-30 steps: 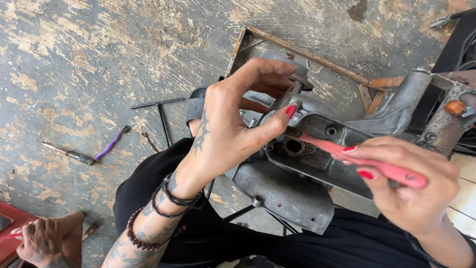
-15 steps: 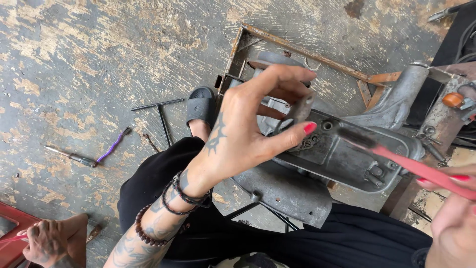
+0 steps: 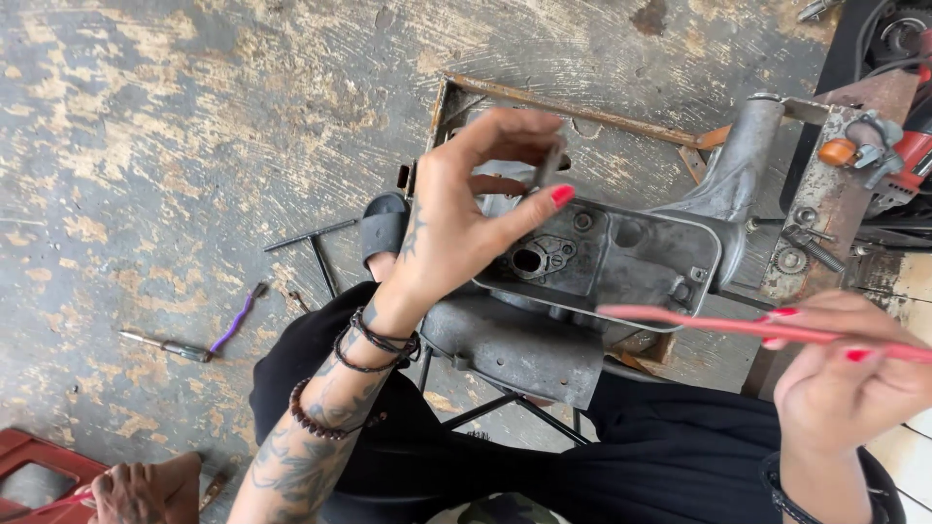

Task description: Cleaning and inspecting a motorcycle engine casing using a small brush

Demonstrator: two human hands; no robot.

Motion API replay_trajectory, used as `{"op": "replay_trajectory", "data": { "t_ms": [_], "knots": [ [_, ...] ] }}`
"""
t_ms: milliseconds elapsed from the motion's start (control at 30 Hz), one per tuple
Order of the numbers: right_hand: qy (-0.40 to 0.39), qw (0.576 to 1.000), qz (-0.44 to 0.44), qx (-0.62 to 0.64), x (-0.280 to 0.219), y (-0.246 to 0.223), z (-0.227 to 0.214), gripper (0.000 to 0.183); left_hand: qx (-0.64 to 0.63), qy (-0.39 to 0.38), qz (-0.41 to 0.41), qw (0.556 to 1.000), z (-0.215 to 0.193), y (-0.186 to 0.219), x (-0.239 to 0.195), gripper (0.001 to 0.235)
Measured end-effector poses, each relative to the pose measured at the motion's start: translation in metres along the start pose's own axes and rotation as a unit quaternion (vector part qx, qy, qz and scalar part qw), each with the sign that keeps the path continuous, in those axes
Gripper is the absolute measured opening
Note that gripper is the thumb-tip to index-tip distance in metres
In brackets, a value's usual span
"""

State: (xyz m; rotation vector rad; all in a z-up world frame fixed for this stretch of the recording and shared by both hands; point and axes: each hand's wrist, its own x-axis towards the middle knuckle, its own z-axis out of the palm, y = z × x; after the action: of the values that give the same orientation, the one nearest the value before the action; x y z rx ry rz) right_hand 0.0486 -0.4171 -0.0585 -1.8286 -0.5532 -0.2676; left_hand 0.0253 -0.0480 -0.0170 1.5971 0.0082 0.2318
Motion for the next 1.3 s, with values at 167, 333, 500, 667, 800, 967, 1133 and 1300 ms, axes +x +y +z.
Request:
{"op": "replay_trajectory", "data": {
  "t_ms": [167,333,500,667,800,967,1133,1300],
  "knots": [
    [-0.055,0.996,0.018,-0.061,0.027,-0.039,0.038,0.05,-0.07,0.103,-0.029,0.992,0.0,-0.029,0.011,0.038],
    [-0.128,0.975,0.01,-0.182,0.037,-0.058,0.056,0.045,-0.163,0.148,-0.069,0.973,0.009,-0.026,0.016,0.038],
    [-0.206,0.942,0.024,-0.263,0.047,-0.083,0.078,0.025,-0.177,0.124,-0.128,0.968,-0.003,-0.008,0.013,0.042],
    [-0.234,0.923,-0.002,-0.305,0.043,-0.074,0.077,0.006,-0.182,0.117,-0.157,0.963,-0.006,0.001,0.016,0.046],
    [-0.303,0.91,0.012,-0.283,0.074,-0.084,0.088,0.007,-0.177,0.092,-0.157,0.967,-0.009,0.005,0.018,0.045],
    [-0.366,0.898,0.02,-0.242,0.09,-0.084,0.098,0.019,-0.167,0.1,-0.174,0.965,-0.02,0.011,0.018,0.046],
    [-0.376,0.895,-0.02,-0.24,0.086,-0.084,0.1,0.019,-0.164,0.092,-0.185,0.965,-0.017,0.012,0.015,0.044],
    [-0.407,0.871,-0.068,-0.266,0.094,-0.095,0.106,0.018,-0.17,0.084,-0.171,0.967,-0.013,0.013,0.017,0.044]
  ]
}}
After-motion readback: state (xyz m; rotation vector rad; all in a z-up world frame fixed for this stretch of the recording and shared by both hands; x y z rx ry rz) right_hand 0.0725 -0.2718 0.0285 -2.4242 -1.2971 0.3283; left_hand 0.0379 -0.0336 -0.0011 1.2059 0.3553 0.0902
